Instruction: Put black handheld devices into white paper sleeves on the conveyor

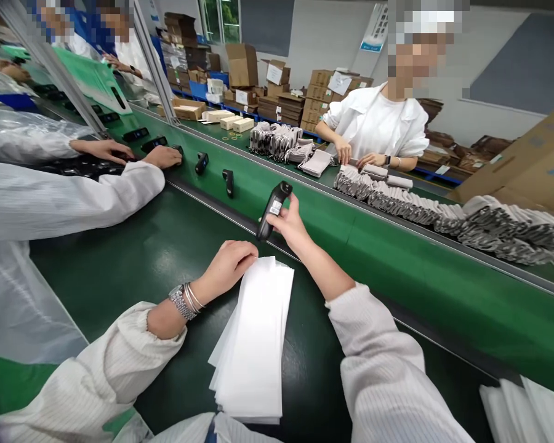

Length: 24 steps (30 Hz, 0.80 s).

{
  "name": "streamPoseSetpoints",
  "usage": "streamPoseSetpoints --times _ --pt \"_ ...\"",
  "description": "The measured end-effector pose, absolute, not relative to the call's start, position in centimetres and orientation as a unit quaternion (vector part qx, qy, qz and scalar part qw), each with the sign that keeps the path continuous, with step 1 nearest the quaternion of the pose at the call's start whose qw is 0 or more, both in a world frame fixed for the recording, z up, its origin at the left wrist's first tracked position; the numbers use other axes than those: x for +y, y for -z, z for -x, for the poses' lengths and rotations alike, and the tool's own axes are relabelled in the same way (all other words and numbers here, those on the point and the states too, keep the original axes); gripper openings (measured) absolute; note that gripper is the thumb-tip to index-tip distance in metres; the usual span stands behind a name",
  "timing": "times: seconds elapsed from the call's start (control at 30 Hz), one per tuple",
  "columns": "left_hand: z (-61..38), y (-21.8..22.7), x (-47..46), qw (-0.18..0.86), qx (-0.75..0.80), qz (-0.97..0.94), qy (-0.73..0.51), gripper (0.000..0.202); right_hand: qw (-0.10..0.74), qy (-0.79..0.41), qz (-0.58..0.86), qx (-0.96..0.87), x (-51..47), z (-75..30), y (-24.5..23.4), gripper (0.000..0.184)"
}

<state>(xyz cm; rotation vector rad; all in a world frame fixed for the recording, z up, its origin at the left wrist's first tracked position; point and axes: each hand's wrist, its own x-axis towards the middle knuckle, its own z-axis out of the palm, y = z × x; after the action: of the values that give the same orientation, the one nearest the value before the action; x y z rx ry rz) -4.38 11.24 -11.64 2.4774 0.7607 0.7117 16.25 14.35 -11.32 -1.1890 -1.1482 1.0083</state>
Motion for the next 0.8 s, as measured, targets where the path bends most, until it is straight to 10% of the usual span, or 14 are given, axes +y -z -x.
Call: streamPoseSetpoints --times 0.23,0.43,0.67,0.8 --pt "4.3 10.4 10.1 0.243 0.245 -0.888 -0.303 0.015 0.590 -0.450 0.475 -0.473 7.4 -15.5 10.0 0.119" --pt "3.8 8.8 8.5 0.291 0.261 -0.827 -0.405 0.012 0.530 -0.465 0.457 -0.541 6.3 -13.8 11.3 0.044" --pt "3.6 8.8 9.4 0.329 0.321 -0.756 -0.466 0.016 0.459 -0.608 0.393 -0.515 5.3 -11.9 10.6 0.042" --pt "4.2 10.2 10.4 0.324 0.361 -0.791 -0.373 0.016 0.552 -0.454 0.496 -0.493 8.3 -16.0 8.9 0.035"
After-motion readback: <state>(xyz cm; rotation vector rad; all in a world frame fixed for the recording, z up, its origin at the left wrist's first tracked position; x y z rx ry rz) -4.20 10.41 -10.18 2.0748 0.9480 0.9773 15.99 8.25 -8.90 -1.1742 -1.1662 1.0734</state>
